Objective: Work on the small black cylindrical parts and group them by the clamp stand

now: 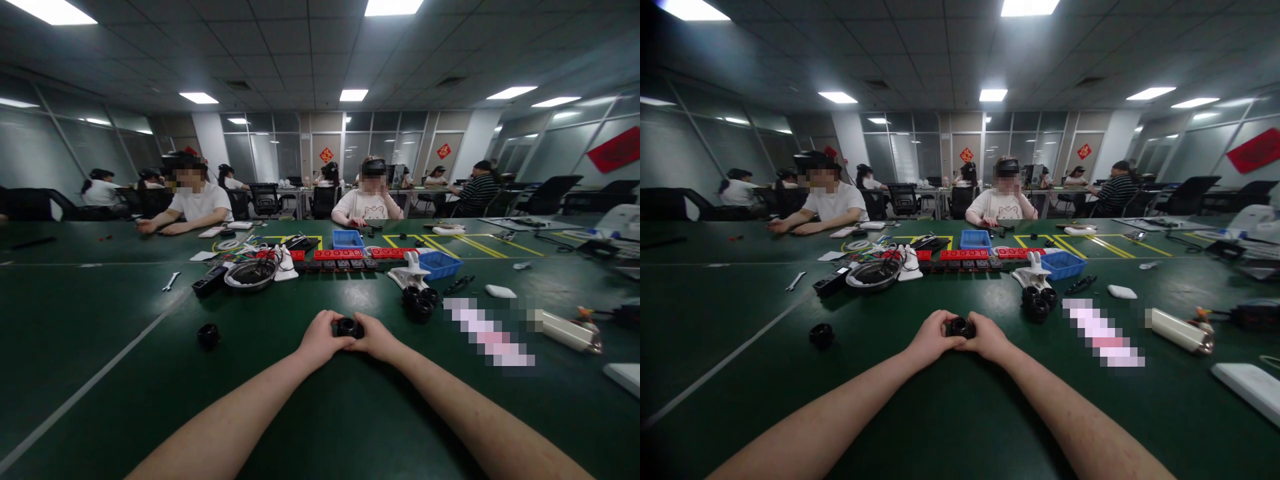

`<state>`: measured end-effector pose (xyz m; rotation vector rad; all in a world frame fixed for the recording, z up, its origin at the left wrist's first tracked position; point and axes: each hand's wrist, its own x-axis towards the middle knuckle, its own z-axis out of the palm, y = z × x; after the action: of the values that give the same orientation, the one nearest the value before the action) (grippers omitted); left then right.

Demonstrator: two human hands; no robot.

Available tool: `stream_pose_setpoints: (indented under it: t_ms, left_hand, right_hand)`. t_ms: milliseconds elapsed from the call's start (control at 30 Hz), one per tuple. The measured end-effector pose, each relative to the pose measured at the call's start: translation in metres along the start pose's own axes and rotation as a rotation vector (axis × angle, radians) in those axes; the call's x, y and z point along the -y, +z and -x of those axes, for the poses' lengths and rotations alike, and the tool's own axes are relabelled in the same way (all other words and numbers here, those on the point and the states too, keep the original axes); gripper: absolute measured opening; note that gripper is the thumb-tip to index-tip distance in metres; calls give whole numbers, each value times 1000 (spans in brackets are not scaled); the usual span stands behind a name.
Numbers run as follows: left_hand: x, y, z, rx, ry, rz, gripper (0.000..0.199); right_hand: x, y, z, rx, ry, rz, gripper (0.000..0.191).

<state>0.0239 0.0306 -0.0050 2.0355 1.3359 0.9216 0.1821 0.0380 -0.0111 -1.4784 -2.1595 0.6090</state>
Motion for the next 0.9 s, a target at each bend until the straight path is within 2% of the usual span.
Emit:
stream_pose_setpoints:
  t_ms: [67, 133, 200, 267, 367, 467, 567, 900]
  left_hand:
    - [0, 1, 1, -54, -19, -31, 37]
    - [1, 1, 1, -70, -14, -39, 37]
    - [2, -1, 1, -42, 10, -27, 37]
    - [2, -5, 0, 15, 46, 2, 37]
    - [3, -10, -2, 101, 108, 52, 39]
    - [4, -14, -3, 169, 129, 98, 41]
    - [4, -15, -4, 212, 126, 121, 42]
    - [6, -15, -4, 231, 142, 150, 43]
  right_hand:
    - [6, 7, 3, -109, 34, 160, 35]
    - [10, 11, 5, -158, 48, 240, 33]
    - [13, 11, 7, -162, 38, 234, 37]
    - [12, 7, 8, -142, -6, 150, 50]
    - [8, -5, 8, -20, -142, -56, 66]
    - [2, -16, 6, 209, -211, -289, 57]
    - [-3, -24, 4, 378, -178, -427, 48]
    - [-9, -22, 0, 427, -183, -478, 38]
